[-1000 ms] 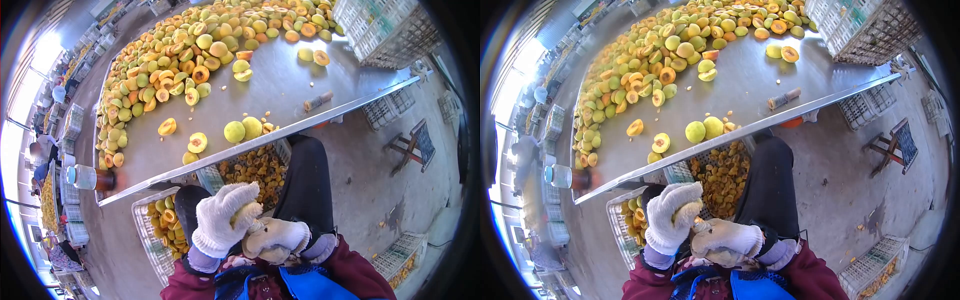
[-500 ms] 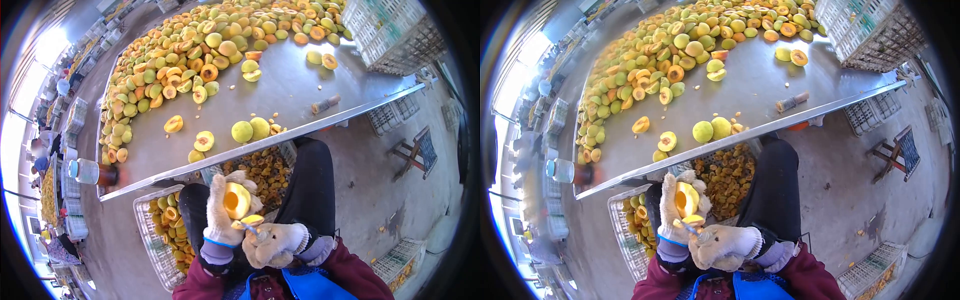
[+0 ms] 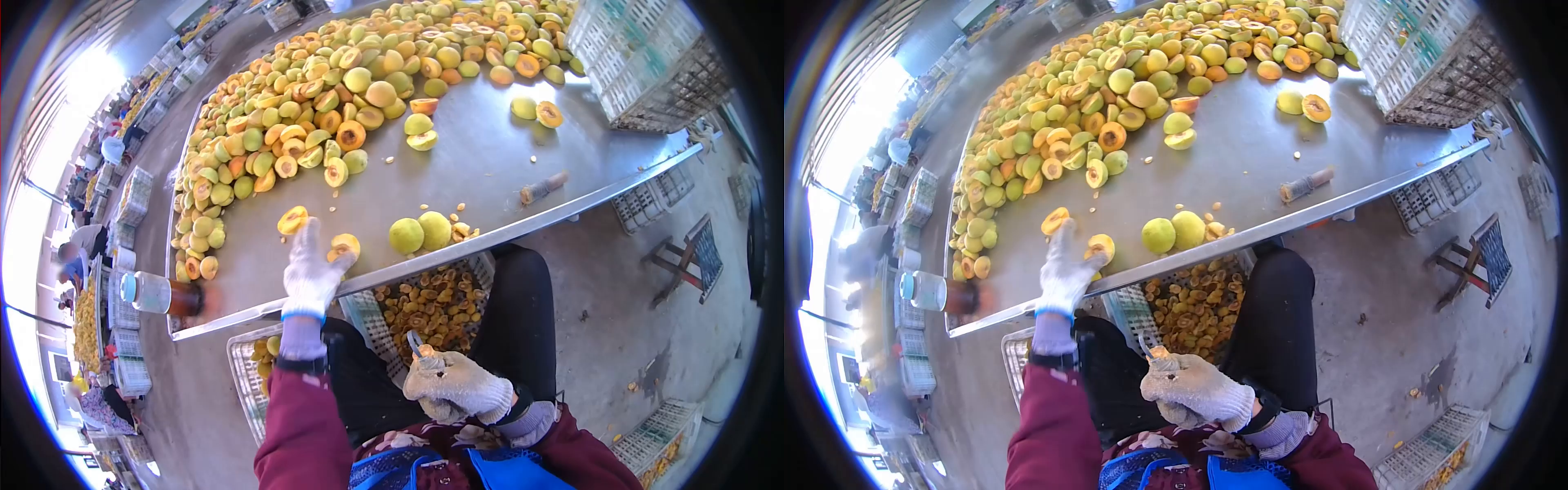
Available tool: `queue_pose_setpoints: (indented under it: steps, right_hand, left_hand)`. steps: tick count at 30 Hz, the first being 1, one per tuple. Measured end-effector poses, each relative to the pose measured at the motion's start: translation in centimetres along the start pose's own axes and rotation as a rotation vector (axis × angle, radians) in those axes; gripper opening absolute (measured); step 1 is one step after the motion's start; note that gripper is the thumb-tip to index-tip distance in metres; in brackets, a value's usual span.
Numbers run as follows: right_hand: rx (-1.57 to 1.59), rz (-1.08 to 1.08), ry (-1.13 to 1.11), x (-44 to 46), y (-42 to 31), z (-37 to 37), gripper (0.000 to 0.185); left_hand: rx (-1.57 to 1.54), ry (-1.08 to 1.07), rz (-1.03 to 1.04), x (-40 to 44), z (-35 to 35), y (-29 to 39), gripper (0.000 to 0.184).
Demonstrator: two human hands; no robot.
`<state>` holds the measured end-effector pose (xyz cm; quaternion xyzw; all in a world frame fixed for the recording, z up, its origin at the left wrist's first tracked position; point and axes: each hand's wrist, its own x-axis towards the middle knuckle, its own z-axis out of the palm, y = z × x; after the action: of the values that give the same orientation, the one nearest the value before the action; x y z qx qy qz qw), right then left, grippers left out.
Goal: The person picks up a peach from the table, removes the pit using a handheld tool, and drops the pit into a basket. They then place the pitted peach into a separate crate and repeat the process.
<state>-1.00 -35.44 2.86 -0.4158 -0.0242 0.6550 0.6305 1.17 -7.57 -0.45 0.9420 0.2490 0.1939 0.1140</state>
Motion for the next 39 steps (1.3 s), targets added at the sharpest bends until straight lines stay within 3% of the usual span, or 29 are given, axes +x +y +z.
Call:
queue_pose_setpoints:
  steps: [1,3,5,7,9,11,13,14,15,19,21,24,29,31,32,35,39]
  right_hand:
    - [0.001,-0.006,-0.012,-0.2,0.1,-0.1,0.014]
    - [0.016,-0.015,0.009,-0.1,0.3,0.0,0.013]
    - [0.039,-0.020,0.025,-0.1,0.3,0.0,0.012]
    - [0.017,-0.072,0.068,-0.5,0.2,0.3,0.013]
    - [-0.046,-0.050,0.125,-0.8,-0.4,0.9,0.016]
    - [-0.116,-0.032,0.182,-0.9,-1.4,1.2,0.018]
    - [-0.406,-0.039,0.281,-1.2,-2.0,1.4,0.024]
    - [-0.401,-0.036,0.283,-1.2,-1.8,1.4,0.024]
    - [-0.523,-0.086,0.334,-1.1,-1.5,1.4,0.027]
    - [-0.848,-0.314,0.500,-0.6,0.2,0.7,0.032]
    - [-0.816,-0.321,0.492,-1.0,0.2,0.9,0.032]
    - [-0.753,-0.277,0.451,-1.8,-0.1,1.0,0.031]
    - [-0.702,-0.283,0.401,-2.0,0.6,0.7,0.032]
    - [-0.442,-0.117,0.232,-1.7,0.8,-0.1,0.032]
    - [-0.442,-0.118,0.233,-1.9,0.6,0.2,0.032]
    - [-0.508,-0.184,0.289,-2.4,0.3,1.0,0.033]
    - [-0.586,-0.186,0.351,-2.4,0.1,1.0,0.033]
  left_hand:
    - [-0.007,-0.007,0.008,1.1,0.5,0.3,0.057]
    - [-0.273,-0.548,-0.178,3.0,1.0,0.6,0.055]
    - [-0.406,-0.492,-0.157,2.2,0.9,1.5,0.044]
    - [-1.118,-0.378,-0.370,0.6,-1.3,3.5,0.039]
    - [-1.357,-0.377,-0.311,-2.4,-2.5,5.5,0.037]
    - [-1.420,-0.369,-0.302,-5.2,-3.7,7.9,0.041]
    - [-1.442,-0.474,-0.338,-7.2,-4.4,8.4,0.045]
    - [-1.346,-0.492,-0.309,-8.1,-4.5,8.7,0.049]
    - [-1.354,-0.531,-0.396,-8.9,-4.5,8.6,0.048]
    - [-1.389,-0.477,-0.388,-11.0,-5.1,10.1,0.052]
    - [-1.418,-0.441,-0.395,-11.6,-5.1,10.9,0.054]
    - [-1.417,-0.239,-0.175,-12.4,-5.1,12.5,0.055]
    - [-1.284,-0.452,-0.278,-11.0,-7.1,12.6,0.054]
    - [-1.237,-0.441,-0.231,-10.8,-7.3,13.4,0.053]
    - [-1.339,-0.509,-0.369,-11.3,-7.3,12.8,0.055]
    - [-1.498,-0.455,-0.433,-11.4,-7.8,13.5,0.057]
    - [-1.441,-0.378,-0.245,-12.3,-6.2,12.4,0.056]
